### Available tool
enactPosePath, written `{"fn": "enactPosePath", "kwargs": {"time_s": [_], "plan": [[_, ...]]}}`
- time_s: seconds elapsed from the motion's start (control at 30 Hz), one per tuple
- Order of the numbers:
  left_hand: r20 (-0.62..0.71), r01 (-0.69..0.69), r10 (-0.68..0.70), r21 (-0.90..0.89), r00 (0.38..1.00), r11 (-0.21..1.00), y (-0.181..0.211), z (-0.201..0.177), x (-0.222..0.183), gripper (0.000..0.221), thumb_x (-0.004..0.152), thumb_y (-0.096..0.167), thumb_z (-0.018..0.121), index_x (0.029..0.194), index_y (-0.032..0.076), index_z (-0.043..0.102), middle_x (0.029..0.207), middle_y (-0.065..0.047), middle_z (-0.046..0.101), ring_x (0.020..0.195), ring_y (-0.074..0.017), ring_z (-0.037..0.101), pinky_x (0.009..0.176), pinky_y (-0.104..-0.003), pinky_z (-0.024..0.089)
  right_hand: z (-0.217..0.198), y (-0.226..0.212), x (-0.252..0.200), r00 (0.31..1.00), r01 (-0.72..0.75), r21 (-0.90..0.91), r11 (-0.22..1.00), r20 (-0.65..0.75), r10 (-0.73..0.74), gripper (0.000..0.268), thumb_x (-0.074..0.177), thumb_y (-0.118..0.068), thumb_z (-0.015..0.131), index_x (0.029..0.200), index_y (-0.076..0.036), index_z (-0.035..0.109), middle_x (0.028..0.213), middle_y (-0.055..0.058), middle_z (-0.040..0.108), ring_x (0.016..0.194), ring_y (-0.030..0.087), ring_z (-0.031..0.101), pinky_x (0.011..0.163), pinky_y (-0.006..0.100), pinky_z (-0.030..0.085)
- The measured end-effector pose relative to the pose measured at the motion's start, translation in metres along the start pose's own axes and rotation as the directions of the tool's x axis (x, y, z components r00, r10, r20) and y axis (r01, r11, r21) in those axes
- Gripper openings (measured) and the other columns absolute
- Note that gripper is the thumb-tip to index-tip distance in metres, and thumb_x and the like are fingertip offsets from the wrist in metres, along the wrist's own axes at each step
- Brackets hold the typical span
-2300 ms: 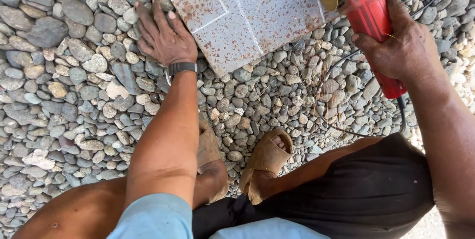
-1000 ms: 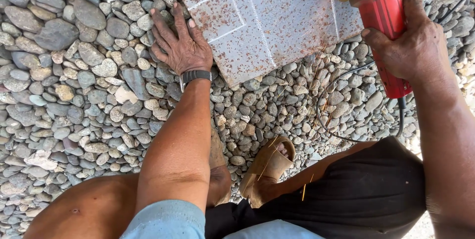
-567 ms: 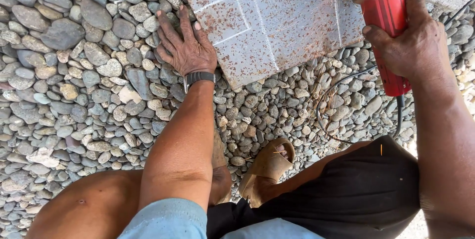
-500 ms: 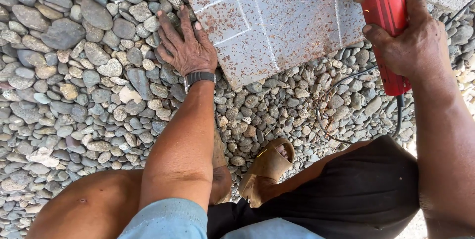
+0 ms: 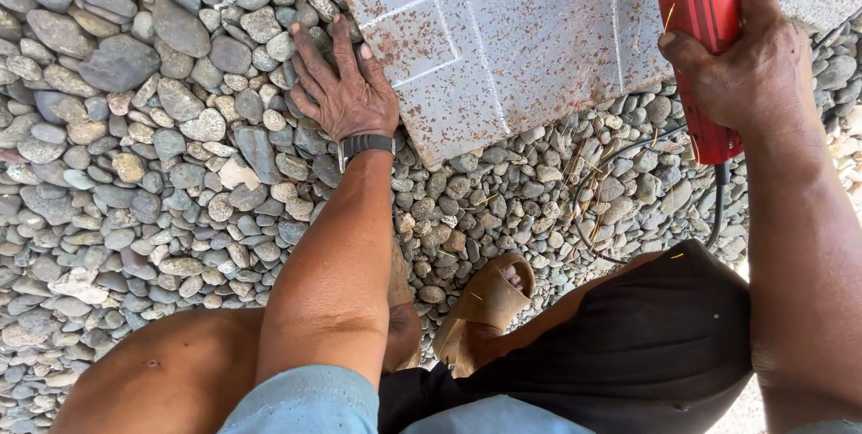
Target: Using an electric angle grinder to cut along marked lines on a metal plate while working on a gravel surface.
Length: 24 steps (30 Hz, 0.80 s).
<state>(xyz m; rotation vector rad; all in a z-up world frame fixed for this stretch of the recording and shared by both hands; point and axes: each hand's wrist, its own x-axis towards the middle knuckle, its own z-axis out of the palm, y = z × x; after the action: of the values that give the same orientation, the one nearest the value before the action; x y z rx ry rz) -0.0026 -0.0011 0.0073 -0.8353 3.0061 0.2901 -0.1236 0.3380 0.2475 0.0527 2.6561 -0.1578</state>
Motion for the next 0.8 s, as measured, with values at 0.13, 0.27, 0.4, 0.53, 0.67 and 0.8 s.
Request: {"fn": "enactPosePath", "kwargs": {"time_s": [0.13,0.27,0.4,0.53,0.67,0.8], "plan": [[0.026,0.013,-0.013,0.013,1.000,1.000,0.001,-0.001,0.001,0.049,0.114,0.052,0.037,0.161,0.041,0.044,0.173,-0.010,0.024,0.156,-0.0331,0.044,0.119,-0.055,0.033,-0.002,-0.005,0.001,0.999,0.038,0.033,0.999,-0.012,-0.038,0.074,0.106,-0.033,0.075,0.167,-0.003,0.045,0.095,0.027,0.067,0.071,0.050,0.062,0.063,0.059,0.051],[0.000,0.014,-0.014,-0.003,1.000,1.000,0.002,-0.003,0.001,0.048,0.114,0.052,0.036,0.159,0.039,0.048,0.172,-0.009,0.024,0.155,-0.0331,0.042,0.119,-0.056,0.033,-0.007,-0.014,0.001,0.998,0.067,0.071,0.995,-0.021,-0.066,0.073,0.105,-0.029,0.074,0.168,-0.006,0.045,0.094,0.024,0.065,0.070,0.046,0.060,0.063,0.057,0.049],[0.009,0.014,-0.014,-0.009,1.000,1.000,0.002,-0.003,0.001,0.050,0.113,0.052,0.034,0.160,0.037,0.048,0.172,-0.010,0.024,0.155,-0.0330,0.042,0.119,-0.055,0.032,-0.006,-0.013,0.005,0.994,0.110,0.081,0.991,-0.034,-0.107,0.066,0.106,-0.025,0.074,0.162,-0.004,0.049,0.094,0.023,0.064,0.068,0.045,0.059,0.060,0.056,0.048],[-0.044,0.009,-0.010,-0.032,0.999,0.999,0.004,-0.007,0.002,0.048,0.113,0.051,0.034,0.155,0.036,0.054,0.170,-0.010,0.028,0.152,-0.0330,0.046,0.116,-0.055,0.035,-0.001,-0.006,0.010,0.992,0.122,0.066,0.990,-0.047,-0.119,0.062,0.108,-0.027,0.077,0.158,-0.001,0.052,0.094,0.024,0.066,0.068,0.045,0.059,0.060,0.056,0.048],[-0.031,0.003,-0.004,-0.024,1.000,1.000,0.004,-0.007,0.002,0.048,0.114,0.051,0.034,0.156,0.036,0.052,0.170,-0.010,0.028,0.152,-0.0335,0.047,0.116,-0.055,0.034,-0.003,-0.009,0.012,0.987,0.152,0.065,0.986,-0.065,-0.148,0.061,0.108,-0.025,0.077,0.159,0.000,0.052,0.091,0.024,0.064,0.066,0.045,0.058,0.058,0.056,0.047],[-0.028,0.006,-0.007,-0.007,1.000,1.000,0.004,-0.006,0.002,0.049,0.113,0.052,0.033,0.157,0.038,0.052,0.171,-0.010,0.026,0.153,-0.0320,0.045,0.117,-0.054,0.034,0.002,-0.001,0.016,0.981,0.184,0.054,0.981,-0.074,-0.180,0.062,0.108,-0.023,0.080,0.158,-0.001,0.050,0.093,0.023,0.065,0.069,0.043,0.059,0.059,0.055,0.048]]}}
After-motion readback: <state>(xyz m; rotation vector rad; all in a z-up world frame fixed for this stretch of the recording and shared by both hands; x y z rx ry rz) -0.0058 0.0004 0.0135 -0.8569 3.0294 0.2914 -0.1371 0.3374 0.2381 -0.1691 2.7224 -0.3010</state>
